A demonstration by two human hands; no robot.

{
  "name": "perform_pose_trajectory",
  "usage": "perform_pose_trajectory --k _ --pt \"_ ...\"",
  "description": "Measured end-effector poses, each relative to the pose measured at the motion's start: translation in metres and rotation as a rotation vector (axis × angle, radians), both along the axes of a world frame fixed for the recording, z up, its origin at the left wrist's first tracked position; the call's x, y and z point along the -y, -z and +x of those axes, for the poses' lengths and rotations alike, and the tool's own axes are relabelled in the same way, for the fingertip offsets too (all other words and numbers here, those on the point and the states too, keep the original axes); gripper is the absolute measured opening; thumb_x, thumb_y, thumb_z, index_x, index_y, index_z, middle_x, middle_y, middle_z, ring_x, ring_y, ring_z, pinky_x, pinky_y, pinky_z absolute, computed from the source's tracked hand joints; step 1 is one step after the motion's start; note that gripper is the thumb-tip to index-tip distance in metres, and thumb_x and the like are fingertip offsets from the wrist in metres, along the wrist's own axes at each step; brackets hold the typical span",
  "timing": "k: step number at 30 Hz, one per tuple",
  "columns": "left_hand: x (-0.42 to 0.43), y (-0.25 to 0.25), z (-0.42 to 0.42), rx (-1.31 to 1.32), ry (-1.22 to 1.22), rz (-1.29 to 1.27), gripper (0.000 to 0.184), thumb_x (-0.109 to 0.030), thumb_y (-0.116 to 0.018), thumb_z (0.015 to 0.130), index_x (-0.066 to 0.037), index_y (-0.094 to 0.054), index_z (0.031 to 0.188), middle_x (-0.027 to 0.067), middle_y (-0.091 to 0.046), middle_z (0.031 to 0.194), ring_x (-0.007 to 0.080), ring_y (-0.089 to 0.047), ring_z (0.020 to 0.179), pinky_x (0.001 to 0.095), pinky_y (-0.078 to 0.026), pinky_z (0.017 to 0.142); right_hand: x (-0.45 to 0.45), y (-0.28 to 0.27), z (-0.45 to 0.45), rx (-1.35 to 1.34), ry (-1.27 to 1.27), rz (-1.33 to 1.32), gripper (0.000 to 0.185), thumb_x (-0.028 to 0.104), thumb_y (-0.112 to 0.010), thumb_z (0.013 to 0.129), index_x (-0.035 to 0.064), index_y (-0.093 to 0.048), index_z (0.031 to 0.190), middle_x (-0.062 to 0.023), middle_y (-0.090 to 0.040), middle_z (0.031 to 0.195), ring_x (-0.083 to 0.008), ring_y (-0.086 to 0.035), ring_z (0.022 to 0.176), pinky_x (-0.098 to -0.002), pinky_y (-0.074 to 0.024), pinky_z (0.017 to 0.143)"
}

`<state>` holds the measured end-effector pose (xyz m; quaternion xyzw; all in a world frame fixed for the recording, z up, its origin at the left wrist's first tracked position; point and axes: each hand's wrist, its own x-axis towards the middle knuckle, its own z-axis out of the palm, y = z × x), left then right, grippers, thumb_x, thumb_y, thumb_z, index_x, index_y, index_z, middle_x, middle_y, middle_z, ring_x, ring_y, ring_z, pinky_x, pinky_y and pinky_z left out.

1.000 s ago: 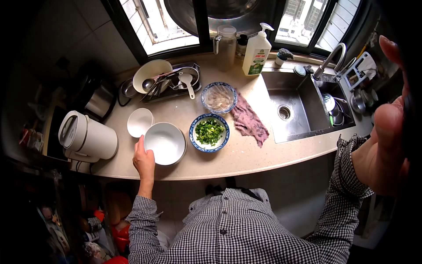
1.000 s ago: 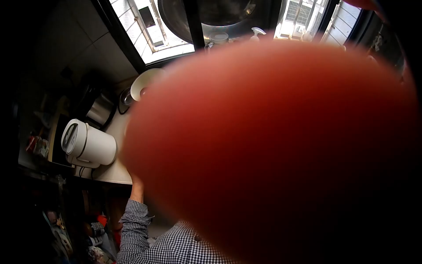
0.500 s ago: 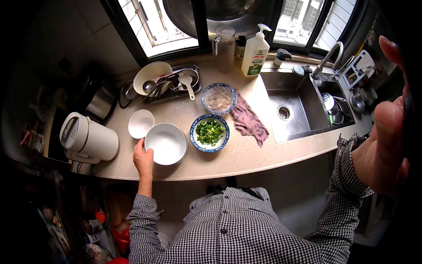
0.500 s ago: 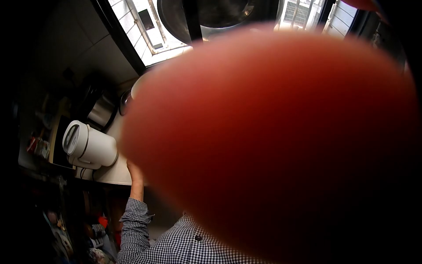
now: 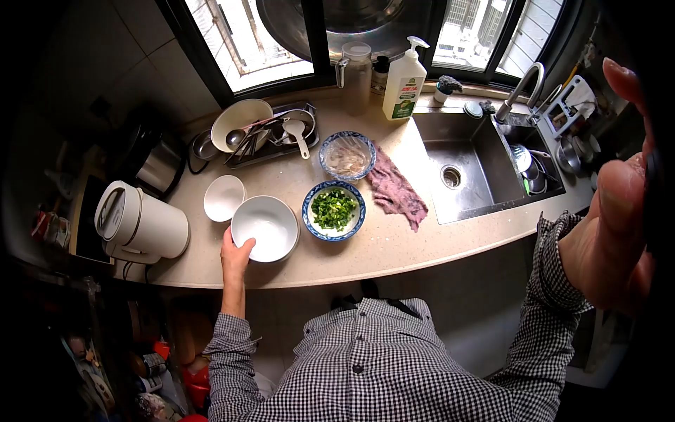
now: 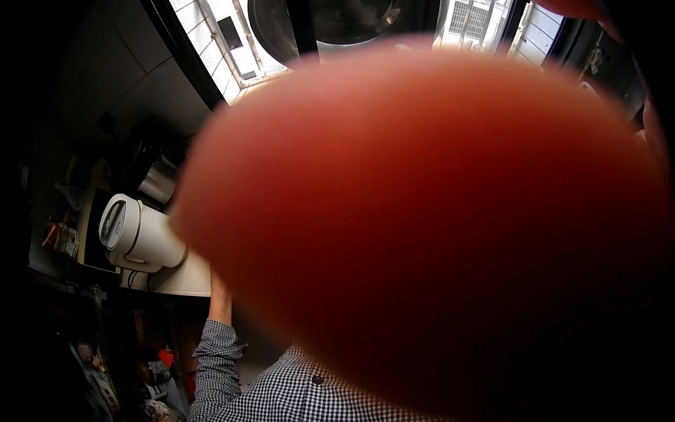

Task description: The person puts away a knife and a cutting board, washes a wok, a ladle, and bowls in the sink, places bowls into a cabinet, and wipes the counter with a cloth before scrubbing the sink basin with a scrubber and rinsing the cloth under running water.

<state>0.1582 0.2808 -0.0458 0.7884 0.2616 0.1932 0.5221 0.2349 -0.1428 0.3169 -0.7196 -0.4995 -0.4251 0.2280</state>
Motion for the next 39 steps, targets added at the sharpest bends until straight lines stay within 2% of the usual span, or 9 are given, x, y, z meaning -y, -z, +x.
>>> perform_pose_trajectory --k 7,10,12,21,26,27,30,34,39 --pt "0.029 -0.056 -0.001 -0.222 -0.065 -0.132 0.058 -0.002 -0.045 0.065 -0.002 -0.041 0.123 0.0139 -0.058 0.096 0.0180 -0.058 0.063 0.0249 -0.042 0.038 -0.004 0.002 -0.002 0.000 0.009 -0.005 0.045 0.022 -0.063 0.080 0.0014 -0.048 0.117 -0.0158 -0.054 0.113 -0.0224 -0.059 0.092 -0.0284 -0.0534 0.065" --pt "0.030 -0.054 0.000 -0.198 -0.093 -0.130 0.060 0.000 -0.040 0.064 -0.002 -0.040 0.124 0.0139 -0.058 0.097 0.0179 -0.058 0.064 0.0253 -0.043 0.040 -0.010 0.006 -0.001 -0.009 0.005 -0.013 0.045 0.022 -0.063 0.080 0.0015 -0.048 0.117 -0.0157 -0.054 0.114 -0.0223 -0.059 0.093 -0.0285 -0.0534 0.066" --pt "0.008 -0.009 -0.001 -0.012 -0.066 -0.268 0.059 0.001 -0.040 0.064 -0.002 -0.041 0.123 0.0134 -0.058 0.096 0.0181 -0.058 0.065 0.0250 -0.043 0.040 -0.012 0.007 0.000 -0.013 0.010 -0.015 0.046 0.023 -0.064 0.079 0.0015 -0.048 0.117 -0.0157 -0.054 0.114 -0.0223 -0.059 0.093 -0.0285 -0.0533 0.066" --pt "-0.009 -0.029 -0.022 0.046 -0.226 -0.623 0.058 0.001 -0.044 0.058 -0.004 -0.044 0.116 0.0108 -0.057 0.092 0.0190 -0.058 0.063 0.0253 -0.043 0.038 -0.031 0.023 0.013 -0.051 0.026 0.028 0.046 0.024 -0.065 0.079 0.0017 -0.048 0.117 -0.0155 -0.054 0.114 -0.0220 -0.058 0.093 -0.0288 -0.0532 0.066" --pt "-0.034 -0.024 -0.065 0.050 -0.429 -0.592 0.060 -0.001 -0.047 0.057 -0.005 -0.044 0.117 0.0108 -0.057 0.091 0.0198 -0.057 0.058 0.0243 -0.041 0.036 -0.051 0.092 0.046 -0.195 0.060 0.166 0.047 0.025 -0.065 0.079 0.0019 -0.049 0.117 -0.0154 -0.054 0.114 -0.0219 -0.058 0.094 -0.0289 -0.0531 0.066" --pt "-0.035 -0.026 -0.071 0.063 -0.475 -0.572 0.062 0.000 -0.046 0.057 -0.006 -0.043 0.119 0.0113 -0.057 0.092 0.0191 -0.057 0.058 0.0233 -0.040 0.036 -0.055 0.127 0.060 -0.208 0.000 0.240 0.050 0.007 -0.069 0.070 0.0050 -0.050 0.116 -0.0120 -0.054 0.113 -0.0204 -0.057 0.090 -0.0270 -0.0488 0.060" --pt "-0.044 -0.020 -0.093 0.072 -0.576 -0.506 0.064 0.002 -0.044 0.057 -0.006 -0.042 0.120 0.0115 -0.057 0.092 0.0184 -0.057 0.058 0.0225 -0.039 0.036 -0.062 0.218 0.060 -0.697 0.238 0.116 0.035 -0.002 -0.065 0.071 0.0032 -0.053 0.104 -0.0109 -0.055 0.104 -0.0152 -0.056 0.080 -0.0225 -0.0474 0.058" --pt "-0.042 -0.025 -0.107 0.004 -0.632 -0.403 0.060 0.002 -0.045 0.057 -0.007 -0.044 0.117 0.0098 -0.057 0.089 0.0172 -0.055 0.056 0.0223 -0.037 0.035 -0.064 0.369 0.033 -1.057 0.192 0.012 0.029 0.005 -0.066 0.072 0.0007 -0.057 0.099 -0.0107 -0.059 0.097 -0.0173 -0.059 0.076 -0.0268 -0.0482 0.061" --pt "-0.045 -0.011 -0.107 -0.032 -0.599 -0.473 0.060 0.001 -0.046 0.058 -0.008 -0.043 0.117 0.0097 -0.057 0.088 0.0171 -0.055 0.056 0.0225 -0.039 0.035 -0.127 0.376 -0.015 -1.608 0.023 -0.284 0.034 0.025 -0.060 0.080 0.0011 -0.058 0.105 -0.0134 -0.063 0.092 -0.0202 -0.061 0.076 -0.0323 -0.0489 0.068"
